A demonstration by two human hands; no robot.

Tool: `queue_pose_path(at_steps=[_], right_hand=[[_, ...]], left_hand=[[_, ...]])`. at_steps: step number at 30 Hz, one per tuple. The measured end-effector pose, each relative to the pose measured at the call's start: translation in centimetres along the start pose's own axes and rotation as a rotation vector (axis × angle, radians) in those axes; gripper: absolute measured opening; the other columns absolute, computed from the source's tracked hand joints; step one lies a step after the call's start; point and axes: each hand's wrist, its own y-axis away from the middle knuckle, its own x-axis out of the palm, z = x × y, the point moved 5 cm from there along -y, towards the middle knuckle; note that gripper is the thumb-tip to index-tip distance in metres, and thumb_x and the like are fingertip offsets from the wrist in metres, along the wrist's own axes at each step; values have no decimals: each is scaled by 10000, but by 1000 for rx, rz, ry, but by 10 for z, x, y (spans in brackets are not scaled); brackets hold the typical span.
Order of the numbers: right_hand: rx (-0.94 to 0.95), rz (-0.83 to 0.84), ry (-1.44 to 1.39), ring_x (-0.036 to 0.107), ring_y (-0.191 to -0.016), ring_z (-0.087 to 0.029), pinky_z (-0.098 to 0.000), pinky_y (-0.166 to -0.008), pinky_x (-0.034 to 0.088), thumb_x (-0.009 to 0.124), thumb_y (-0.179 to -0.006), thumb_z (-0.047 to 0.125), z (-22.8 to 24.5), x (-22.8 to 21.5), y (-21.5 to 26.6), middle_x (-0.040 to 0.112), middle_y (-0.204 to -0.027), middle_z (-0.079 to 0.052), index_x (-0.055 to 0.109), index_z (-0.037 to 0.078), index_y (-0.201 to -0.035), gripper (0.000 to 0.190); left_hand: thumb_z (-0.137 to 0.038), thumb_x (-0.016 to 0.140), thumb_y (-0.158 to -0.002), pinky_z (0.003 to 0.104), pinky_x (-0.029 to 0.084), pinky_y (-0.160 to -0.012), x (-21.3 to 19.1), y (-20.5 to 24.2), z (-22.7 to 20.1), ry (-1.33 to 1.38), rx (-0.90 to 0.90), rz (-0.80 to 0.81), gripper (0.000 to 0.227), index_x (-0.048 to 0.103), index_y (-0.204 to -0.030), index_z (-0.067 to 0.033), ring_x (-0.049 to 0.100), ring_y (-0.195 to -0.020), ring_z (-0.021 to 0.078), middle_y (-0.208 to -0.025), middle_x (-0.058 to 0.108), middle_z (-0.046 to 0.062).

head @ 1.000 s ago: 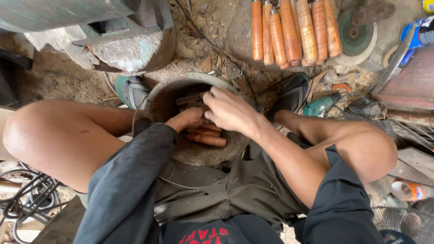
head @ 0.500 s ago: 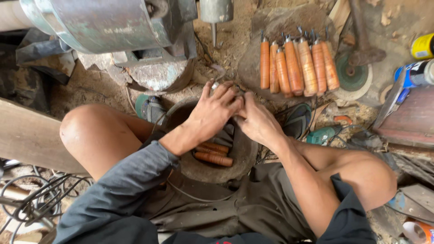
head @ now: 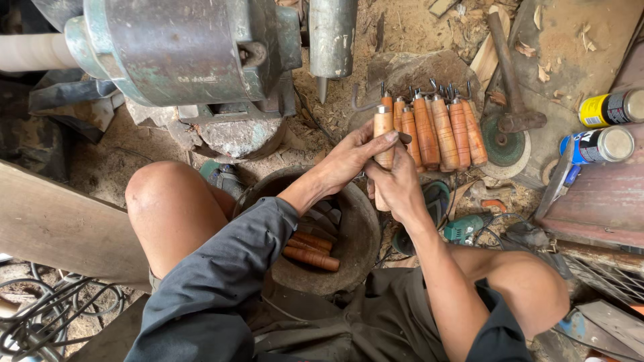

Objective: The person sharpens the metal tips of several wooden-handled tools using a bench grinder, then uses a power drill to drill into a wooden block.

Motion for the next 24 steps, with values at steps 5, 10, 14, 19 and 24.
queue_pose_path(at_steps=[5, 10, 14, 19, 24], right_hand=[[45, 73, 177, 580, -451, -125, -270, -367, 507, 678, -915, 67, 8, 14, -19, 616, -704, -59, 602, -9, -995, 135], [55, 69, 248, 580, -434, -129, -285, -350, 453, 674, -884, 33, 16, 24, -31, 652, -668, -64, 669, -36, -991, 127], [100, 14, 278, 582, -427, -129, -284, -345, 465, 675, -879, 29, 14, 24, -38, 655, -664, -65, 646, -13, -1053, 181], [57, 29, 269, 586, -428, -136, -291, -344, 462, 622, -883, -23, 18, 24, -47, 649, -663, -73, 644, -22, -1072, 190], [73, 34, 271, 593, -423, -143, -297, -342, 473, 623, -886, -16, 15, 25, -53, 652, -649, -76, 636, -22, -1066, 181]], left_hand=[[-362, 678, -986, 389, 561, -884, -5, 6, -7, 123, 23, -35, 497, 638, -1273, 41, 691, -1012, 218, -1137, 724, 138], [-214, 658, -1018, 353, 574, -894, -18, -5, -11, 138, 78, -76, 319, 664, -1218, 35, 680, -962, 197, -1064, 707, 134], [-148, 647, -982, 349, 571, -933, -23, -12, -3, 206, 116, -120, 222, 602, -1145, -4, 678, -990, 189, -1131, 717, 126], [-89, 632, -965, 333, 551, -958, -26, -18, -6, 169, 173, -160, 184, 550, -1107, -6, 638, -999, 156, -1162, 711, 125], [-105, 639, -959, 341, 556, -893, -29, -20, -5, 202, 126, -203, 213, 574, -1123, 15, 645, -949, 167, -1099, 691, 121]])
